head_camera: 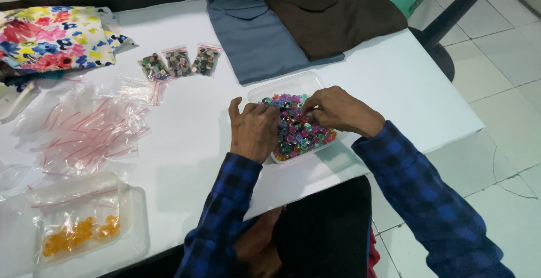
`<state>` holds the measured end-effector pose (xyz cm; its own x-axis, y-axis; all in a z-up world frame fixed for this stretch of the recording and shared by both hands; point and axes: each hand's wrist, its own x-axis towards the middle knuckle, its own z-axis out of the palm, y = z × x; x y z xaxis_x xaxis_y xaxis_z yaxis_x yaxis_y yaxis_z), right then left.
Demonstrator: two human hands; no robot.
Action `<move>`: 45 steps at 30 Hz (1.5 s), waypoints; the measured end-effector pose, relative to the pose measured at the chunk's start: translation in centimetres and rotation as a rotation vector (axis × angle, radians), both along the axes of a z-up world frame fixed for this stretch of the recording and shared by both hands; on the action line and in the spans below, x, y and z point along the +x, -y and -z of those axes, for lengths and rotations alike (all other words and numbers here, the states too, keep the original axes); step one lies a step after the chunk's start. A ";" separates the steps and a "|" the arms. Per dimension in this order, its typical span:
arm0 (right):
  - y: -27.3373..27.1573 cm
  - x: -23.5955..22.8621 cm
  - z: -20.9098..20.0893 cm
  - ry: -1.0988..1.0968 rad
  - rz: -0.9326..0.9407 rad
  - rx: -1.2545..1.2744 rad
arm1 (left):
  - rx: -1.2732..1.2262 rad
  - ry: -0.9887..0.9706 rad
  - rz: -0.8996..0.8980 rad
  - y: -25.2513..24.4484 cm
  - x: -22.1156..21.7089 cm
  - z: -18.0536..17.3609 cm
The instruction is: Sort small plastic buttons from a container into individual plastic bags
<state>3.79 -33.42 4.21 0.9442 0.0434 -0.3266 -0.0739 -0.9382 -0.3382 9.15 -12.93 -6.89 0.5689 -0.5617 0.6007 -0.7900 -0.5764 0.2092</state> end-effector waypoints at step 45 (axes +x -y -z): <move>0.5 4.1 4.6 0.205 0.066 -0.153 | -0.163 -0.178 -0.007 0.7 0.6 2.5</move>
